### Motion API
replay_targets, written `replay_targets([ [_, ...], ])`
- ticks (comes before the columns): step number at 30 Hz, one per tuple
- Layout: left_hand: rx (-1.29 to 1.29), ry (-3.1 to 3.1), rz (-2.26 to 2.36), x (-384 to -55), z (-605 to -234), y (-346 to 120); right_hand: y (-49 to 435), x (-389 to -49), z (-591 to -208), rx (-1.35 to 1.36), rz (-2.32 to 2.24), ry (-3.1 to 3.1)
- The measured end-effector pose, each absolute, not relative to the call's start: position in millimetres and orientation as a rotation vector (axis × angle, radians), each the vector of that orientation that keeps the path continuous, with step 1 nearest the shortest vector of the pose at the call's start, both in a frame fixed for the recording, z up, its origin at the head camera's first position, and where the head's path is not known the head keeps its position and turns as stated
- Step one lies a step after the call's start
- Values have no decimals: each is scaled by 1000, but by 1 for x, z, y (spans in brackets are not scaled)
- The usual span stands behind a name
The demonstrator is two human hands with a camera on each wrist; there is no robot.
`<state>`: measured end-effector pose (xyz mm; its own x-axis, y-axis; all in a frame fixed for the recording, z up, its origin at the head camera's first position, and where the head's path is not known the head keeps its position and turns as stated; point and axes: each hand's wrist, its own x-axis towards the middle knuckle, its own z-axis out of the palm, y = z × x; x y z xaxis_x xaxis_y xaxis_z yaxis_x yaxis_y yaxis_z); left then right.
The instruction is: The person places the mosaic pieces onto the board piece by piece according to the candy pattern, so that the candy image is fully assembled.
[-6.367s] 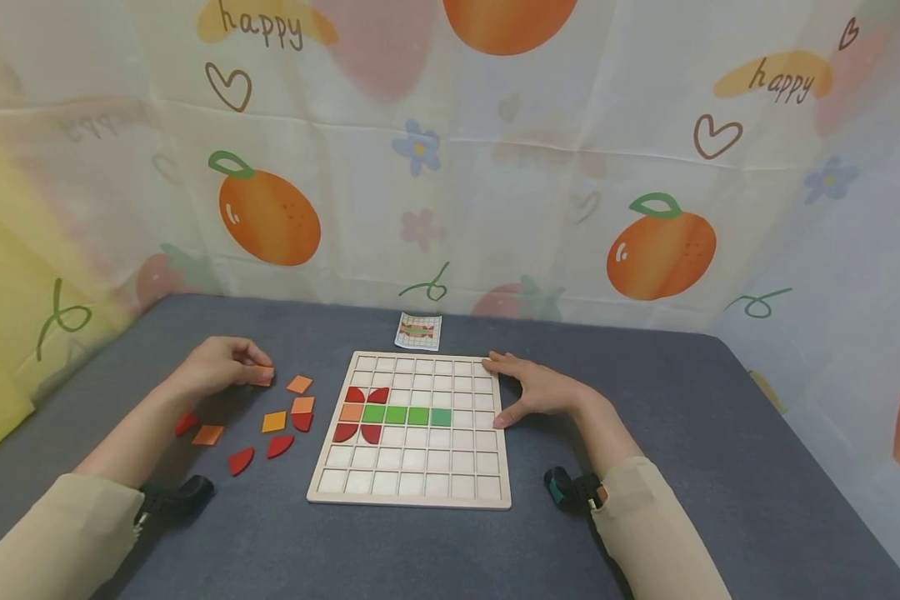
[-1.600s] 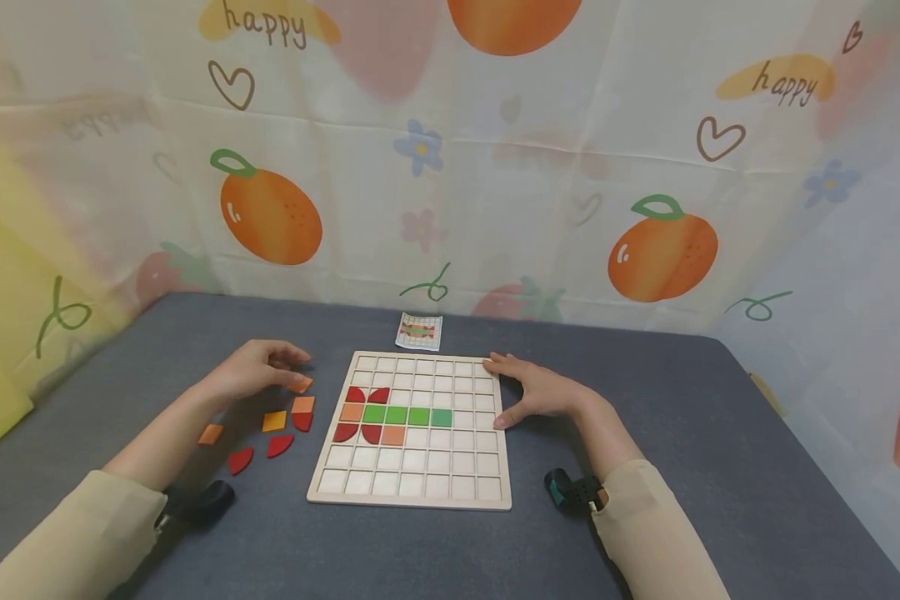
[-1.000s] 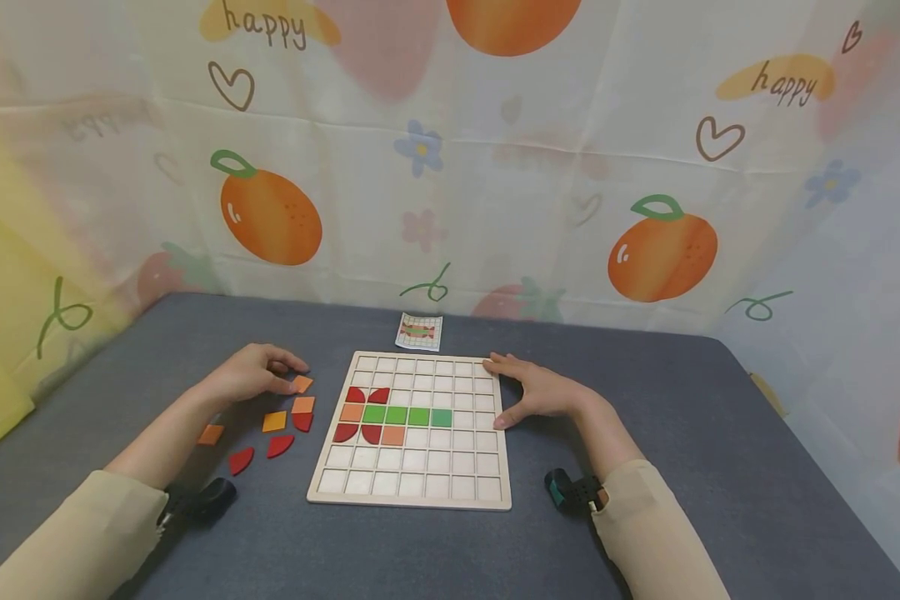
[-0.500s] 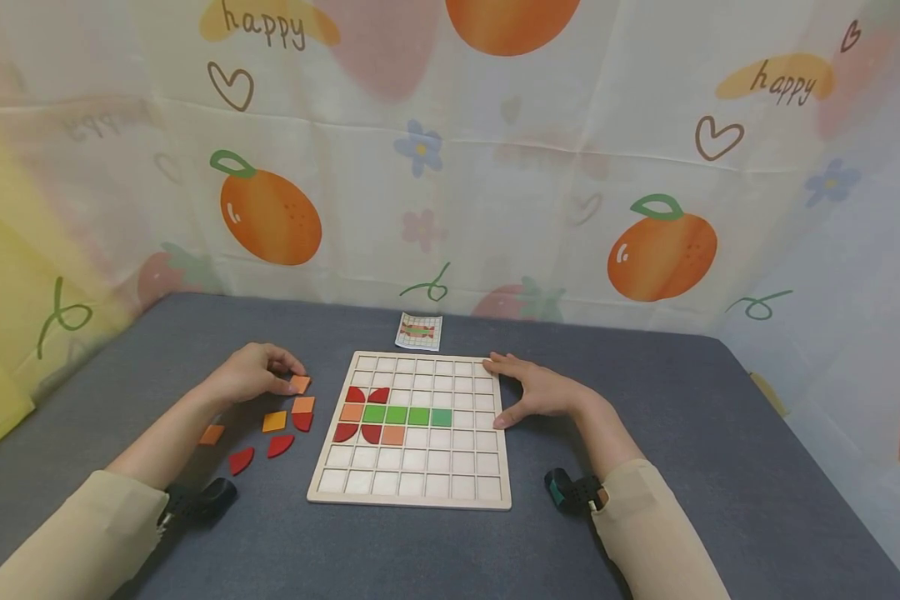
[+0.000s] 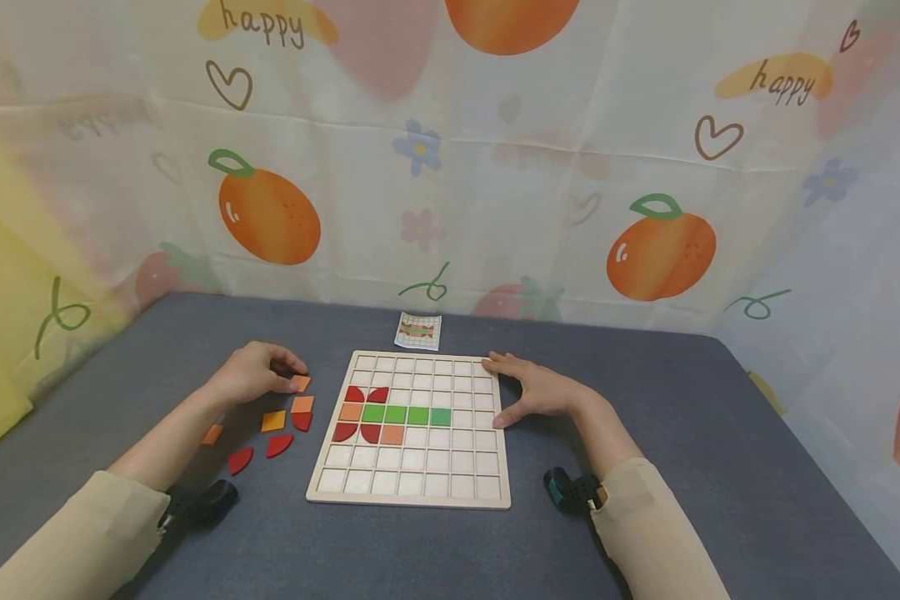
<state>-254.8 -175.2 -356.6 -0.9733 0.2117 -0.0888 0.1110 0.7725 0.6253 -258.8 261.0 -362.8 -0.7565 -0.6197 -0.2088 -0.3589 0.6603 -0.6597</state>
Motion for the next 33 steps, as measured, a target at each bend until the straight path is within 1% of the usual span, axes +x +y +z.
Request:
replay_targets([
  [12,233,2818,929,-254,-358,-174,262,-260,-365,-774,-848,2467],
  [33,339,2819,958,-249,-355,-173,262,-261,-365,-780,-839,2473],
])
